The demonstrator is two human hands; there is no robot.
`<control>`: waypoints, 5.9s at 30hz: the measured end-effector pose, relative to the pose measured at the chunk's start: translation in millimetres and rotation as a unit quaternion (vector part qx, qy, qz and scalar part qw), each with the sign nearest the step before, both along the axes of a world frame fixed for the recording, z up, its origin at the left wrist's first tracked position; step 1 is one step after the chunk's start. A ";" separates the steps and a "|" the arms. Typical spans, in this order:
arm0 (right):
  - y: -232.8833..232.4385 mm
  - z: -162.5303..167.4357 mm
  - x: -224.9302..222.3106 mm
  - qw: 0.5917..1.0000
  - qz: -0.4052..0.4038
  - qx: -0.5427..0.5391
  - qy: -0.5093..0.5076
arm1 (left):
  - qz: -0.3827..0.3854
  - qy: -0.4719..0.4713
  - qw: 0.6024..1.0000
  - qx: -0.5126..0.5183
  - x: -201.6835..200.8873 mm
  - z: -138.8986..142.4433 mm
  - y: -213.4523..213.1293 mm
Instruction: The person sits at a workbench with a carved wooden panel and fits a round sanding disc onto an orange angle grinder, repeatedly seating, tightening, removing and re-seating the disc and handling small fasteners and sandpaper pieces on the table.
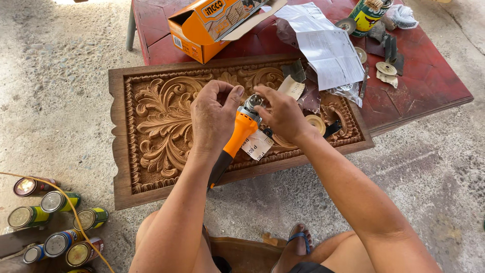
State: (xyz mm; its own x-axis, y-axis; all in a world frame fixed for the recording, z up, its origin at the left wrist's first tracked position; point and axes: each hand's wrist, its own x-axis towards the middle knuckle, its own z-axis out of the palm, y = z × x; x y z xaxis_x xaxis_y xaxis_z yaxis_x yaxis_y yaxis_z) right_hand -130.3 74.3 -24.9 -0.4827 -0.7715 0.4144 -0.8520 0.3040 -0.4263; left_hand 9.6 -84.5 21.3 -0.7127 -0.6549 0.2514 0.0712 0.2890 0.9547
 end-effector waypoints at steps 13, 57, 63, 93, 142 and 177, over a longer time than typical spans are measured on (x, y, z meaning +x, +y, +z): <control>-18.5 20.2 -16.2 0.983 -0.054 0.162 -0.074 | -0.007 -0.023 1.000 0.003 0.8 -0.2 -0.4; -14.5 6.9 -42.8 0.975 0.002 0.088 -0.204 | -0.035 -0.118 0.988 -0.096 -16.0 -8.6 7.5; -14.3 -4.4 -27.3 0.991 -0.051 0.051 -0.113 | -0.029 -0.100 0.977 -0.187 -29.2 -57.1 -4.0; 66.4 -59.7 4.3 0.972 -0.109 0.205 -0.049 | -0.058 -0.114 0.954 -0.270 -36.0 -64.9 13.5; 21.9 -31.6 -26.3 0.663 -0.035 -0.285 -0.691 | -0.174 -0.091 0.971 0.135 -65.6 -54.9 13.9; 64.3 -12.4 -28.8 0.817 -0.090 -0.286 -0.493 | -0.129 -0.211 0.903 -0.353 -76.1 -56.2 22.3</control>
State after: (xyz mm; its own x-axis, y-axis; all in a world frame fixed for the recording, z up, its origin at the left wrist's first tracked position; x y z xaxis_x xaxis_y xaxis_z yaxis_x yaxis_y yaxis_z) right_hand -159.2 138.6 -37.3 -0.8832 -0.4684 0.0242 0.0270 -0.1023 -0.9944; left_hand -66.6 -62.2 -34.9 -0.9481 -0.2375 0.2115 -0.1048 0.8611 0.4975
